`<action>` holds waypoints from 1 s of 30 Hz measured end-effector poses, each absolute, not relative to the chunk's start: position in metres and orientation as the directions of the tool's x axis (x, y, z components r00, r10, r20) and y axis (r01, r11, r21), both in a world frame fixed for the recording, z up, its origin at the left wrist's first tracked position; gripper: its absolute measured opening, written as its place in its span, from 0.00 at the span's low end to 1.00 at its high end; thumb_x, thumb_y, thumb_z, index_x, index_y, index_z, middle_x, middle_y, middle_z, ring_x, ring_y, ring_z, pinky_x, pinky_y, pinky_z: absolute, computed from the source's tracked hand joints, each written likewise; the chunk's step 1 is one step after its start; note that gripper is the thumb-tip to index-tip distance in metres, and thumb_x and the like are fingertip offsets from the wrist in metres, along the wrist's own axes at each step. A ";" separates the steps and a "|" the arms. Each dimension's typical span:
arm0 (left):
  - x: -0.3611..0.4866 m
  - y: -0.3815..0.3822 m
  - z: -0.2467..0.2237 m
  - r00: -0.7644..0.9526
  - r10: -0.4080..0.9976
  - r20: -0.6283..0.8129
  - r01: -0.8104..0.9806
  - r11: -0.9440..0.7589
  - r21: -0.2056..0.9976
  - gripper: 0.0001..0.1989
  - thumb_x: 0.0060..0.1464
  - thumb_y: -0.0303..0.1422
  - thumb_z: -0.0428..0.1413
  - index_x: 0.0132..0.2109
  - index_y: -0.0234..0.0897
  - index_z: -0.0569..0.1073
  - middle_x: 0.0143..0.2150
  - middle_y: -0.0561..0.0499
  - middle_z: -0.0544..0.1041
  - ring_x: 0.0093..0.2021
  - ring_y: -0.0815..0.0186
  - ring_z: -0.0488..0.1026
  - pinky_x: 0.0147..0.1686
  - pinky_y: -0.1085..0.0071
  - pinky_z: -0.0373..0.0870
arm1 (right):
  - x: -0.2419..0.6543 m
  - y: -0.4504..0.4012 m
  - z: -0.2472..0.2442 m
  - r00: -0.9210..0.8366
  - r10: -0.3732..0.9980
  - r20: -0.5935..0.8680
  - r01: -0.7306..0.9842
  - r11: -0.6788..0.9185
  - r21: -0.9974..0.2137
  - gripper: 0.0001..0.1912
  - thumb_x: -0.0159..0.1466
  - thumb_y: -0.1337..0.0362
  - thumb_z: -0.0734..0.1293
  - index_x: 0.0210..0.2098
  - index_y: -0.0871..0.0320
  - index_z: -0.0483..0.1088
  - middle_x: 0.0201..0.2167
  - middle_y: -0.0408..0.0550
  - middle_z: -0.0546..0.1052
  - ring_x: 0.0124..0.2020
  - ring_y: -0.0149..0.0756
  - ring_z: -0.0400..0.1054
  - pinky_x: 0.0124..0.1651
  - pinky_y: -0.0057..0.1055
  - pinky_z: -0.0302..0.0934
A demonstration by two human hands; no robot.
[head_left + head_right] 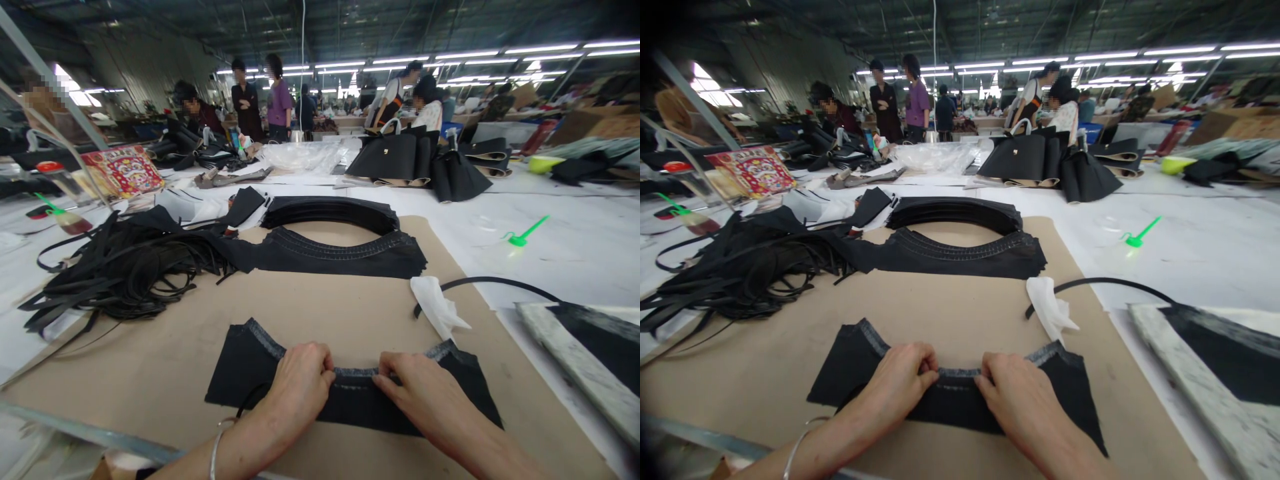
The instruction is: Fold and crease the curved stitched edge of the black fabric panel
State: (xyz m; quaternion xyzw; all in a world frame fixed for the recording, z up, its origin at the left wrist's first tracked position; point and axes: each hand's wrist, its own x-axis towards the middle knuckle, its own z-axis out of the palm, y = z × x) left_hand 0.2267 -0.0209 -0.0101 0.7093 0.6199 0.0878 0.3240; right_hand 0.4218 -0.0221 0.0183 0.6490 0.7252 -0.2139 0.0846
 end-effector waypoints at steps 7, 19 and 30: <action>0.230 -0.022 -0.006 0.204 0.938 -0.281 0.837 -0.018 0.547 0.03 0.52 0.26 0.55 0.34 0.38 0.72 0.29 0.54 0.76 0.31 0.66 0.73 0.31 0.73 0.57 | 0.422 -0.023 0.014 -0.168 0.922 -0.349 0.977 0.109 -0.181 0.08 0.63 0.65 0.62 0.29 0.55 0.71 0.30 0.50 0.79 0.35 0.46 0.74 0.30 0.32 0.49; 0.233 -0.026 -0.006 0.222 0.943 -0.248 0.865 -0.073 0.495 0.10 0.52 0.22 0.57 0.37 0.39 0.63 0.31 0.57 0.71 0.32 0.67 0.71 0.32 0.73 0.57 | 0.426 -0.027 0.014 -0.175 0.942 -0.286 0.977 0.131 -0.167 0.08 0.62 0.61 0.65 0.31 0.57 0.74 0.30 0.52 0.80 0.36 0.47 0.75 0.31 0.31 0.55; 0.240 -0.038 -0.027 0.739 0.640 0.210 0.610 -0.768 0.195 0.19 0.56 0.17 0.47 0.50 0.39 0.69 0.44 0.50 0.75 0.42 0.64 0.71 0.42 0.68 0.70 | 0.430 -0.029 0.013 -0.105 0.958 -0.265 0.982 0.057 -0.183 0.10 0.61 0.58 0.68 0.37 0.58 0.72 0.30 0.51 0.78 0.38 0.46 0.75 0.35 0.32 0.58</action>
